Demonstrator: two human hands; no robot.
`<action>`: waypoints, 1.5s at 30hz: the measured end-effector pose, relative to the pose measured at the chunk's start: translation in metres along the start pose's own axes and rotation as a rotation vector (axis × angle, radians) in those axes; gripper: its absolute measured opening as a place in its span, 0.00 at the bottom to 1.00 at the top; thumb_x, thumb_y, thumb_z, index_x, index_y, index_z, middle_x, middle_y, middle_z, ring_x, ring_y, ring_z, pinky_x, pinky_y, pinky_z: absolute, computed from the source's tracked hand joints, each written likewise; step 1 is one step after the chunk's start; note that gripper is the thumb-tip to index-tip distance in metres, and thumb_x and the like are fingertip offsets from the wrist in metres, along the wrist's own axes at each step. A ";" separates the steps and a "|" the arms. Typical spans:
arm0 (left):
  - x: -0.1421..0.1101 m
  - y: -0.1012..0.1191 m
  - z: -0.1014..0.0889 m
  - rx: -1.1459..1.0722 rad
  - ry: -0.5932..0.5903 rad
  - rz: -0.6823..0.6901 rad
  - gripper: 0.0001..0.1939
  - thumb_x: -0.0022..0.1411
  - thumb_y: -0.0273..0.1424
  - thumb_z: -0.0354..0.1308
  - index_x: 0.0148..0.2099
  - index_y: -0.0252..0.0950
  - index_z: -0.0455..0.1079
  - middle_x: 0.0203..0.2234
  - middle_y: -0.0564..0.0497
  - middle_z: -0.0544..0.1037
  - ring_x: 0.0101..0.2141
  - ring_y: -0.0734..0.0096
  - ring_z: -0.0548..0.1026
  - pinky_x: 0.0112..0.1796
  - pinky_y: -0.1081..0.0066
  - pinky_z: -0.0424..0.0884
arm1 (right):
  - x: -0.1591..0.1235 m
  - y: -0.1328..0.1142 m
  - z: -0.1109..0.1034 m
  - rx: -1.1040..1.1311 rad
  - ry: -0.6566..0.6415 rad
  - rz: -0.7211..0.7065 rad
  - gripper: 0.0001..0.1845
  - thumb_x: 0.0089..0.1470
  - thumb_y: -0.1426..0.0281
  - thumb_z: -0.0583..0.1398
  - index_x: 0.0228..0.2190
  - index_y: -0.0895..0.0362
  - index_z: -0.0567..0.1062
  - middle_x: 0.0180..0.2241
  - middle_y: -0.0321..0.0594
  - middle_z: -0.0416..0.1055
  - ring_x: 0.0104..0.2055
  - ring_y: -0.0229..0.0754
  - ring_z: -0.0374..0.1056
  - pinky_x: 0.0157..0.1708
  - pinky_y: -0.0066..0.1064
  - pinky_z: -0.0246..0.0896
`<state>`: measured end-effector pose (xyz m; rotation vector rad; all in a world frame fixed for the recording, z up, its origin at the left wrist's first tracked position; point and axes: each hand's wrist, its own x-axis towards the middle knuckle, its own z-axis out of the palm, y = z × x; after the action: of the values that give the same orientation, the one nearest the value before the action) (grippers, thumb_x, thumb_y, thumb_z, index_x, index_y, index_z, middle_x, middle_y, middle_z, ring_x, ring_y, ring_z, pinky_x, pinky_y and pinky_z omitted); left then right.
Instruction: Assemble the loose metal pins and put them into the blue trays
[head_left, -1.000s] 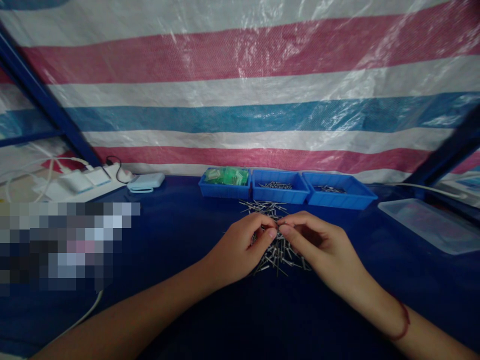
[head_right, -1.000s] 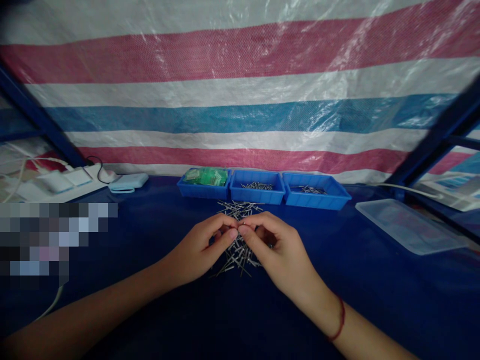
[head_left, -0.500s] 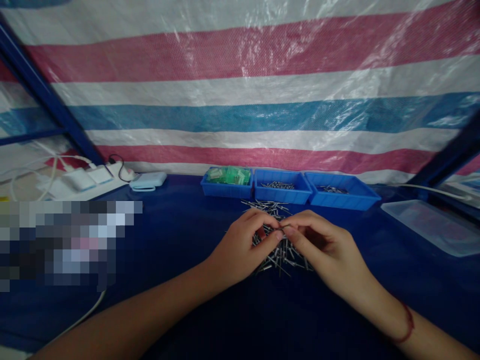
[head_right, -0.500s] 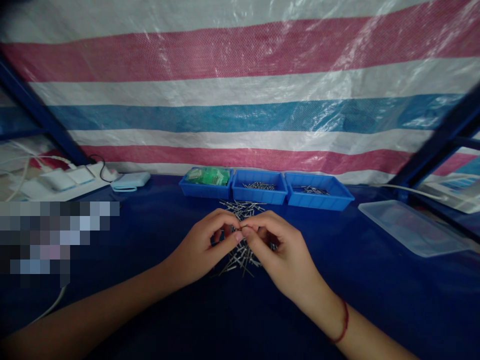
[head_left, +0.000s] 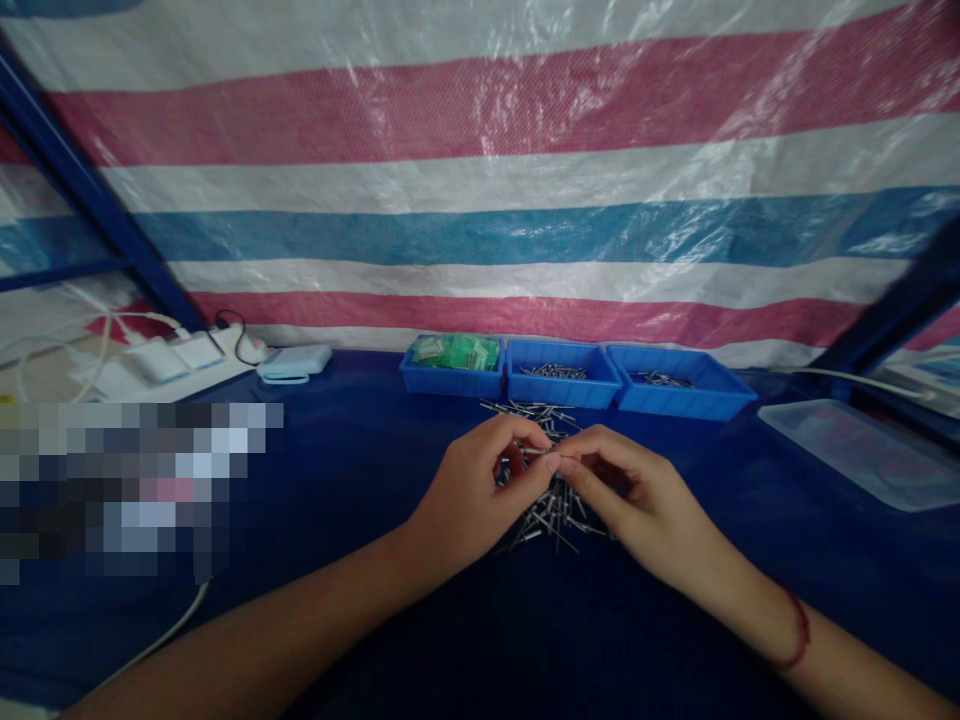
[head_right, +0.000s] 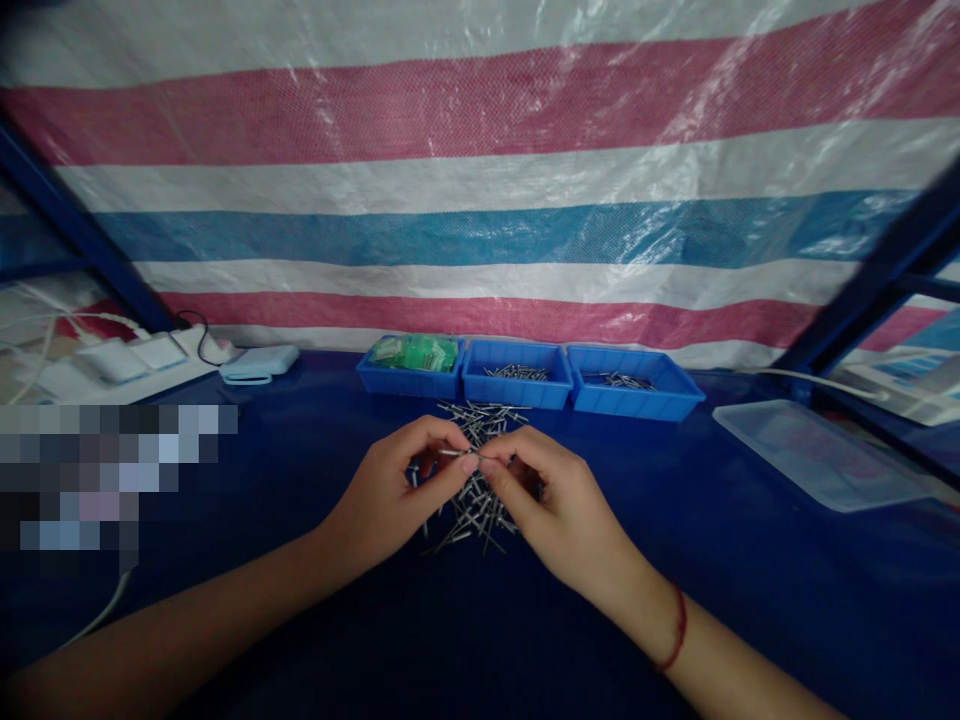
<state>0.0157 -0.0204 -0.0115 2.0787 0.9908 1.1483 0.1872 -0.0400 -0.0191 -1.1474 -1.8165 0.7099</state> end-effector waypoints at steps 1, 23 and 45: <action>0.000 0.000 0.000 -0.021 -0.005 -0.006 0.05 0.59 0.30 0.56 0.38 0.36 0.65 0.28 0.54 0.72 0.26 0.76 0.69 0.28 0.75 0.64 | 0.000 0.000 0.000 0.020 -0.022 0.016 0.08 0.55 0.64 0.57 0.32 0.55 0.74 0.28 0.36 0.69 0.28 0.36 0.64 0.28 0.28 0.60; 0.024 -0.011 -0.050 0.491 -0.346 0.131 0.07 0.59 0.27 0.51 0.36 0.35 0.70 0.28 0.52 0.73 0.27 0.74 0.69 0.31 0.73 0.63 | 0.024 0.031 -0.029 0.721 0.363 0.637 0.11 0.52 0.65 0.56 0.25 0.58 0.71 0.17 0.30 0.59 0.15 0.29 0.52 0.15 0.23 0.48; 0.016 -0.031 -0.023 0.674 -0.352 0.220 0.04 0.58 0.26 0.52 0.34 0.35 0.67 0.29 0.51 0.73 0.31 0.70 0.71 0.34 0.69 0.65 | 0.010 0.014 -0.009 0.271 0.153 0.432 0.15 0.53 0.59 0.55 0.25 0.58 0.71 0.19 0.32 0.61 0.19 0.31 0.55 0.19 0.25 0.48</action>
<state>-0.0087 0.0135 -0.0165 2.8524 1.0866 0.5300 0.1991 -0.0244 -0.0224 -1.3800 -1.3075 1.0487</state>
